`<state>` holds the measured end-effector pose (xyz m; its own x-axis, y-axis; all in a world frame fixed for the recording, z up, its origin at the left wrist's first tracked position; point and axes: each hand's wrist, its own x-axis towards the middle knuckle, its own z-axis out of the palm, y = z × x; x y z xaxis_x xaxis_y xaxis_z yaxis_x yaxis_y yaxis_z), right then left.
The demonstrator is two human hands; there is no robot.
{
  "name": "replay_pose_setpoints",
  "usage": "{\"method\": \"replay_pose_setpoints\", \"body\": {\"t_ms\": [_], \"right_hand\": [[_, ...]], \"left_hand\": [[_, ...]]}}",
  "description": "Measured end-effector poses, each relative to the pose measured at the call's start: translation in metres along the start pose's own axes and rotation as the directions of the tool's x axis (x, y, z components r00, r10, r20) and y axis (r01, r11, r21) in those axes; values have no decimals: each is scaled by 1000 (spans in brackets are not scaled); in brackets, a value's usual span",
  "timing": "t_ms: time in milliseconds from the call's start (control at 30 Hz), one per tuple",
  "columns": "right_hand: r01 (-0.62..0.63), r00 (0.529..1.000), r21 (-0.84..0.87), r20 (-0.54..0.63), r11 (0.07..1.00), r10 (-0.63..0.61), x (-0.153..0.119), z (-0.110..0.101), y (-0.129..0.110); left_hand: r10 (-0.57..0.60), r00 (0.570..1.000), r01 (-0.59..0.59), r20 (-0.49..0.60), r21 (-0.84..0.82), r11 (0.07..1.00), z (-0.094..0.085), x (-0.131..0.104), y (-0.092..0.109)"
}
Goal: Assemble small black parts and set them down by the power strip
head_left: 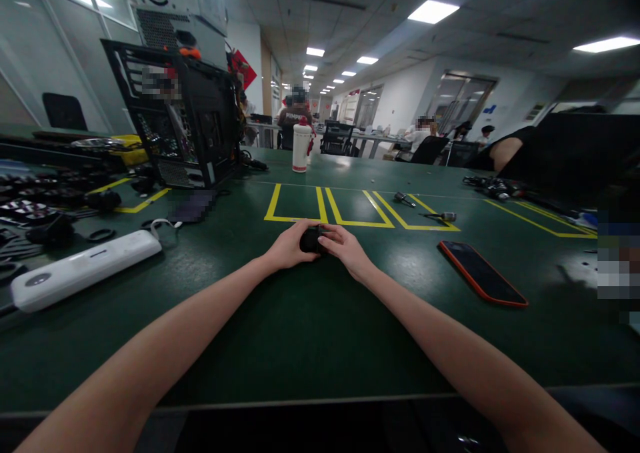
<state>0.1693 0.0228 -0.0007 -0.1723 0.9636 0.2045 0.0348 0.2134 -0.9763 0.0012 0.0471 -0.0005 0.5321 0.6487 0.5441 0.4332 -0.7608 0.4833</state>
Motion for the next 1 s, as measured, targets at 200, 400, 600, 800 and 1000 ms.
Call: {"method": "replay_pose_setpoints", "body": {"t_ms": [200, 400, 600, 800, 1000], "right_hand": [[45, 996, 23, 80, 999, -47, -1, -3, 1], [31, 999, 13, 23, 999, -31, -2, -1, 2], [-2, 1000, -30, -20, 1000, 2, 4, -1, 4], [86, 993, -4, 78, 996, -85, -3, -3, 0], [19, 999, -9, 38, 1000, -18, -6, -1, -2]], "left_hand": [[-11, 1000, 11, 8, -13, 1000, -1, -1, 0], [7, 1000, -7, 1, 0, 1000, 1, 0, -1], [3, 1000, -3, -2, 5, 1000, 1, 0, -3], [-1, 1000, 1, 0, -4, 1000, 1, -1, -3], [0, 1000, 0, 3, -4, 1000, 1, 0, -2]]}}
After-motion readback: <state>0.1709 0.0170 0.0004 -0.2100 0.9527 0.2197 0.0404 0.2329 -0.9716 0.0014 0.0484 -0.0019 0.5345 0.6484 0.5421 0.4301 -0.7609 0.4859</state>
